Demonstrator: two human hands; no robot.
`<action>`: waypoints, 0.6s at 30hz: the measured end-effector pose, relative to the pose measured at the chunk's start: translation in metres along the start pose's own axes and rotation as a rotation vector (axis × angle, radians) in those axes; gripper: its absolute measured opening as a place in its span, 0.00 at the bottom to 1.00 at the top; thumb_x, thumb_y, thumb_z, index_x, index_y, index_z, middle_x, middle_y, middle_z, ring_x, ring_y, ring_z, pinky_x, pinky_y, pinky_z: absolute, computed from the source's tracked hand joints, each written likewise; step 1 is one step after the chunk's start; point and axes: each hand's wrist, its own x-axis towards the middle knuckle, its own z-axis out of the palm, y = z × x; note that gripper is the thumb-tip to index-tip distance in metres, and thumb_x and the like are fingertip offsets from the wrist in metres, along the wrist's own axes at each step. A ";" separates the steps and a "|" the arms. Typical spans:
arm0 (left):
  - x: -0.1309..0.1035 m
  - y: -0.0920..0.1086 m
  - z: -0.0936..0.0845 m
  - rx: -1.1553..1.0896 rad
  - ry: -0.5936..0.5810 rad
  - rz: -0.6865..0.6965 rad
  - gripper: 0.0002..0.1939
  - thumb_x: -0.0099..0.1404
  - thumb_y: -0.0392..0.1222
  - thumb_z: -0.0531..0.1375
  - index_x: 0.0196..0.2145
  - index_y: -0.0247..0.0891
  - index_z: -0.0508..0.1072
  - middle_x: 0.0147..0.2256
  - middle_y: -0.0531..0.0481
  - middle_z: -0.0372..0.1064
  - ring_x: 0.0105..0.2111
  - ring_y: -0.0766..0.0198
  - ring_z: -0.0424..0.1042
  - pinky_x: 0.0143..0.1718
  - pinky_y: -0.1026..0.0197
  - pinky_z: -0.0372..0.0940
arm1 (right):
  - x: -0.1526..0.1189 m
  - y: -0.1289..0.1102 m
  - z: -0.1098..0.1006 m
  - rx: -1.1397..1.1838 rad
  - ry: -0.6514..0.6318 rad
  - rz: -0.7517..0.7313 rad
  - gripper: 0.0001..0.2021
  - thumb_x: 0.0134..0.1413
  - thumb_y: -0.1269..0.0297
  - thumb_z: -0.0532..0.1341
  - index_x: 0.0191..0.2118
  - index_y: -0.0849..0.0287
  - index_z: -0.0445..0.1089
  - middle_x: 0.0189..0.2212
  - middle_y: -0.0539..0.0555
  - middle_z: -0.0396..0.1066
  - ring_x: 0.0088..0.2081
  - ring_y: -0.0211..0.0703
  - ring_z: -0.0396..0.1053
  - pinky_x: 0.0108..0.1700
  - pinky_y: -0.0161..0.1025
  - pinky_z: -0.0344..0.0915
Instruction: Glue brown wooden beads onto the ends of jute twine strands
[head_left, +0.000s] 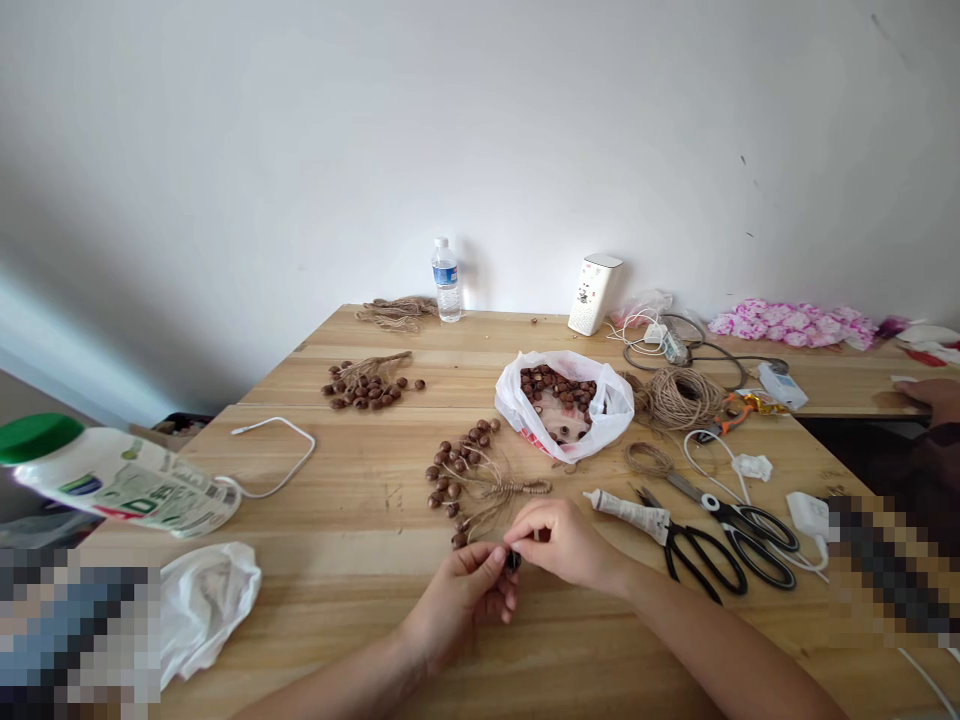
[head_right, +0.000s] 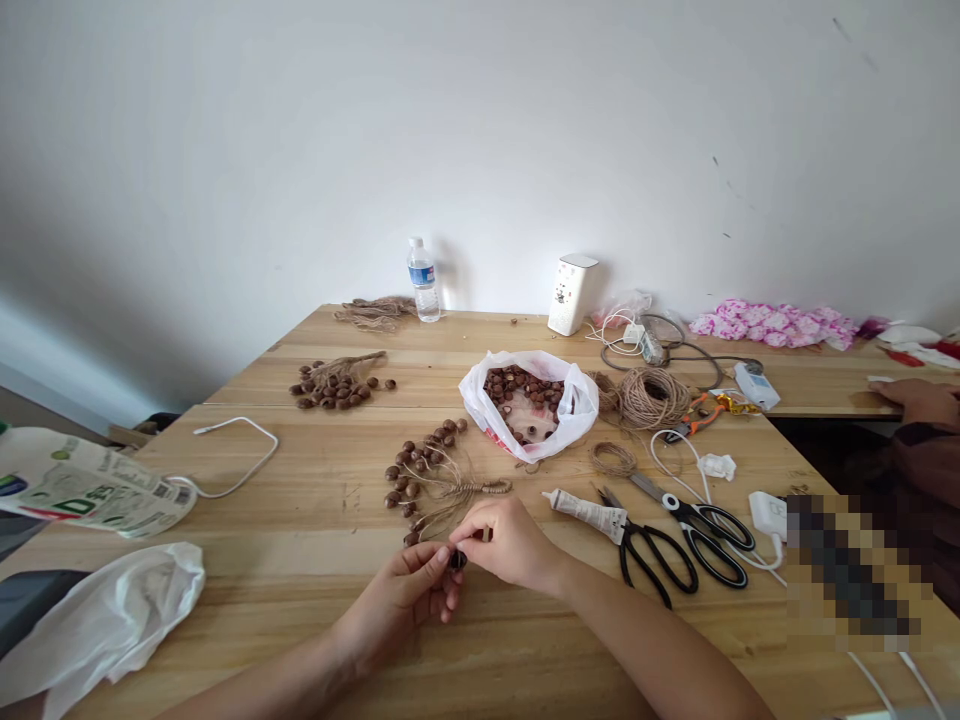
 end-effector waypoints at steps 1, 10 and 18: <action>0.000 0.000 0.000 0.003 0.002 0.001 0.12 0.54 0.45 0.64 0.26 0.31 0.71 0.24 0.48 0.69 0.19 0.68 0.67 0.20 0.65 0.61 | 0.000 0.000 0.000 -0.003 -0.002 -0.003 0.07 0.46 0.76 0.61 0.30 0.62 0.76 0.28 0.55 0.74 0.31 0.39 0.71 0.34 0.33 0.66; -0.002 -0.001 0.001 0.020 0.010 -0.007 0.13 0.53 0.45 0.64 0.24 0.30 0.71 0.21 0.49 0.69 0.19 0.68 0.66 0.20 0.65 0.61 | -0.002 -0.001 0.001 -0.038 -0.010 -0.031 0.07 0.45 0.77 0.61 0.29 0.62 0.76 0.27 0.54 0.74 0.31 0.39 0.70 0.35 0.33 0.65; 0.000 0.001 0.000 -0.005 -0.006 -0.009 0.11 0.54 0.44 0.64 0.27 0.30 0.72 0.25 0.48 0.70 0.20 0.68 0.67 0.20 0.66 0.61 | -0.002 -0.004 -0.008 -0.042 -0.058 0.005 0.07 0.50 0.74 0.59 0.32 0.62 0.75 0.30 0.54 0.71 0.32 0.37 0.69 0.36 0.33 0.64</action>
